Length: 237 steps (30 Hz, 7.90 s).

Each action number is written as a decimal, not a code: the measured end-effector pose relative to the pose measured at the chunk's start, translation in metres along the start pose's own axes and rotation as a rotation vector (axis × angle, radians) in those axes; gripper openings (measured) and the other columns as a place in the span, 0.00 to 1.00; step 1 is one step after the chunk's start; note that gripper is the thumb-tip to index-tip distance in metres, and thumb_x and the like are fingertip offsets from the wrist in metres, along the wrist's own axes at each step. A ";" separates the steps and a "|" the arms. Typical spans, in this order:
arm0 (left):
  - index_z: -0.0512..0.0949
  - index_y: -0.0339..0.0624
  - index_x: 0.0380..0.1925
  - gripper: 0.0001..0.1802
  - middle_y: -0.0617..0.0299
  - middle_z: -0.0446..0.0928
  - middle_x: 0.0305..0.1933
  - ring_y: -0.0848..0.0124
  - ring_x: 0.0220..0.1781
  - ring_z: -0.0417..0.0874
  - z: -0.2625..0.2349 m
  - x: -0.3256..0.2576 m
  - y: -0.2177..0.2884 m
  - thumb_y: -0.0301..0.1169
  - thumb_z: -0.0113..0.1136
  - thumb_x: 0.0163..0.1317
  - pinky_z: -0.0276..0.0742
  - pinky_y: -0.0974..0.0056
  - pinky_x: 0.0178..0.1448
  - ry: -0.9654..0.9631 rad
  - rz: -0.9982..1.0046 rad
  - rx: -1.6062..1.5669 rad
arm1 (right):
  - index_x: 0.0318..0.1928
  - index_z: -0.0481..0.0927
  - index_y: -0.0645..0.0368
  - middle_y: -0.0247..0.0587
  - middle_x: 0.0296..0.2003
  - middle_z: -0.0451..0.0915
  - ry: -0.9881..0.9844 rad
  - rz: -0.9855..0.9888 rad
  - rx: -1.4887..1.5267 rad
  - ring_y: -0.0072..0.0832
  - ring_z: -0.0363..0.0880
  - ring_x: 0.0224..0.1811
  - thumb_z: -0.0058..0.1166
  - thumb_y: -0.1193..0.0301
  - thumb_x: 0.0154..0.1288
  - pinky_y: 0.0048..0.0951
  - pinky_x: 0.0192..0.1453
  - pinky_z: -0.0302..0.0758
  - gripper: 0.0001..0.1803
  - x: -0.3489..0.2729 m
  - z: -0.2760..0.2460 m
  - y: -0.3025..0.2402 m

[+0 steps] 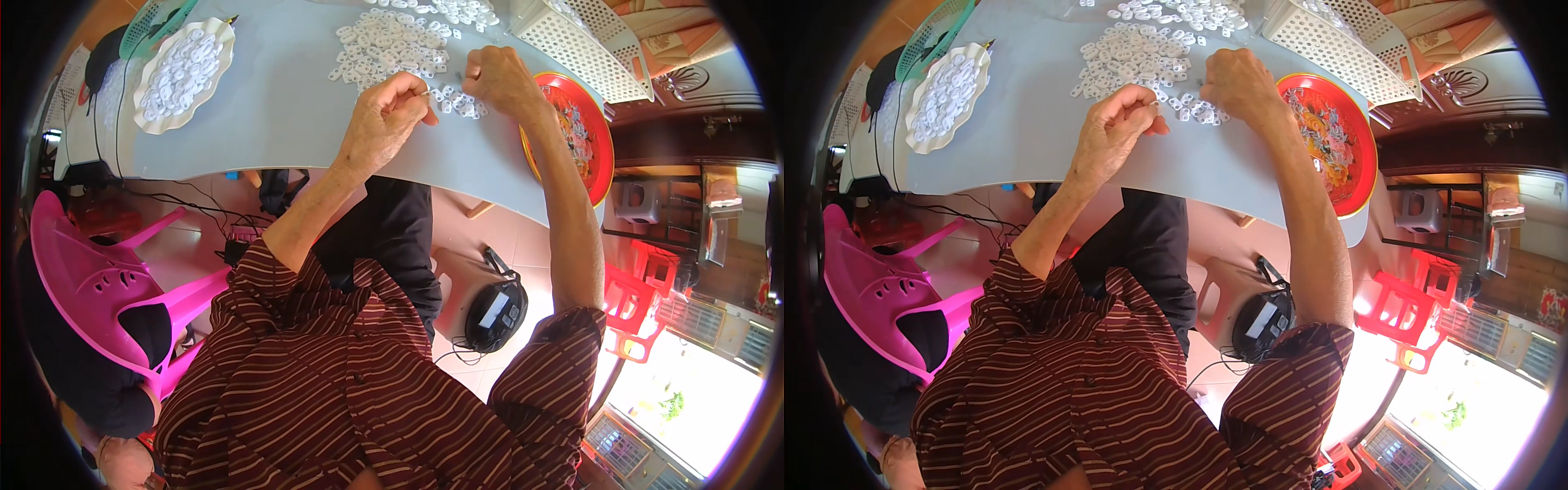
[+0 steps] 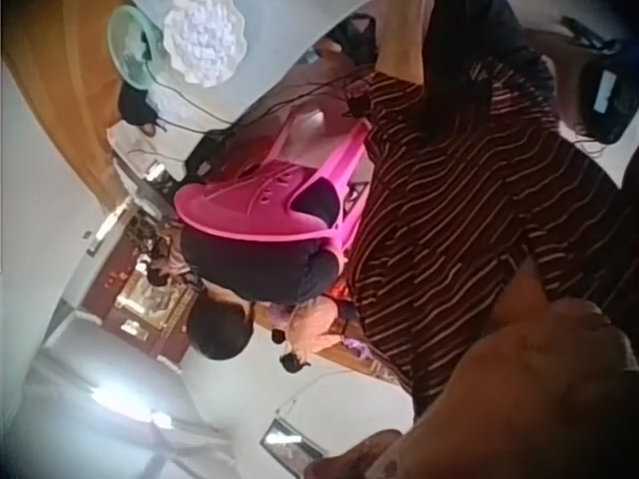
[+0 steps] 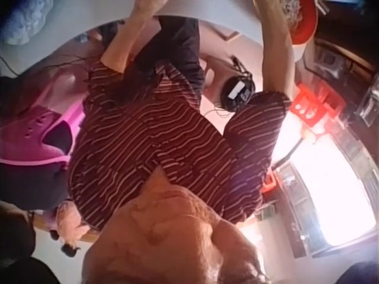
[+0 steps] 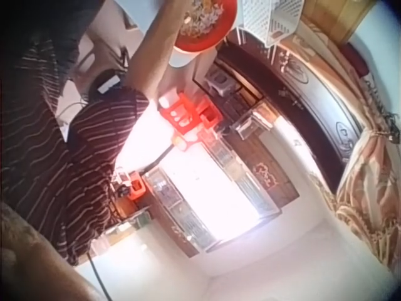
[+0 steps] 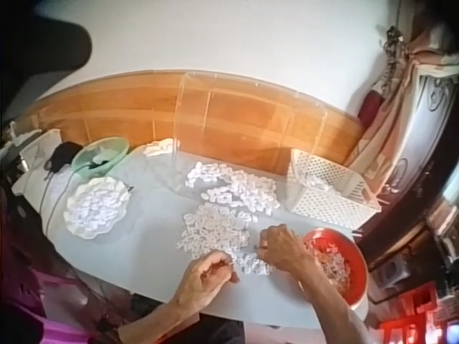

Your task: Assembling small white plastic components at a table.

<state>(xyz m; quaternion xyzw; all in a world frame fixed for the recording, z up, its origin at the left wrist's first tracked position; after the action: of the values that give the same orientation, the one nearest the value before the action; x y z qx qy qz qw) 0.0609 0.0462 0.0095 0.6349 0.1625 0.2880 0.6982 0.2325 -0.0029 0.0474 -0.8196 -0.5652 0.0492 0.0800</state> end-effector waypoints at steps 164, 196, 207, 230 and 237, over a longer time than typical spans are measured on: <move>0.71 0.36 0.23 0.10 0.67 0.69 0.20 0.80 0.24 0.68 -0.002 0.013 0.017 0.32 0.50 0.57 0.65 0.70 0.28 -0.294 -0.039 0.507 | 0.42 0.80 0.64 0.36 0.29 0.79 0.528 0.077 1.788 0.20 0.76 0.30 0.53 0.70 0.66 0.24 0.36 0.77 0.10 -0.079 0.051 -0.048; 0.75 0.35 0.25 0.22 0.64 0.70 0.16 0.77 0.21 0.68 -0.006 0.015 0.020 0.44 0.47 0.66 0.64 0.69 0.28 -0.128 0.061 0.380 | 0.45 0.76 0.61 0.33 0.31 0.79 0.554 0.076 1.492 0.16 0.75 0.31 0.55 0.78 0.62 0.19 0.36 0.74 0.10 -0.079 0.046 -0.056; 0.70 0.34 0.24 0.22 0.63 0.66 0.15 0.75 0.19 0.64 0.002 0.012 0.024 0.44 0.45 0.68 0.64 0.66 0.26 -0.166 0.135 0.499 | 0.45 0.77 0.62 0.33 0.31 0.79 0.600 0.086 1.426 0.16 0.74 0.30 0.53 0.78 0.62 0.18 0.36 0.73 0.10 -0.083 0.045 -0.055; 0.73 0.36 0.24 0.19 0.62 0.71 0.18 0.75 0.22 0.68 0.000 0.014 0.015 0.42 0.47 0.62 0.66 0.66 0.29 -0.128 0.029 0.419 | 0.44 0.76 0.64 0.33 0.32 0.79 0.598 0.079 1.397 0.16 0.76 0.33 0.51 0.80 0.62 0.18 0.37 0.73 0.09 -0.084 0.042 -0.061; 0.74 0.37 0.27 0.16 0.63 0.71 0.18 0.77 0.22 0.68 -0.001 0.014 0.020 0.39 0.47 0.63 0.65 0.67 0.29 -0.125 0.058 0.415 | 0.47 0.75 0.62 0.33 0.30 0.79 0.620 0.084 1.356 0.15 0.75 0.31 0.51 0.81 0.61 0.17 0.36 0.73 0.13 -0.084 0.041 -0.060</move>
<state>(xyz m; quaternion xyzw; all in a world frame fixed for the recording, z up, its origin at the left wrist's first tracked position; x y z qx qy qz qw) 0.0677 0.0562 0.0307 0.7860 0.1564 0.2286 0.5528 0.1401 -0.0571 0.0172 -0.5877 -0.3305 0.1565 0.7218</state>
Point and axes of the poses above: each hand's wrist, its own x-axis towards the middle knuckle, its own z-axis out of the palm, y = z × x, the point moved 5 cm from there along x, towards the middle knuckle
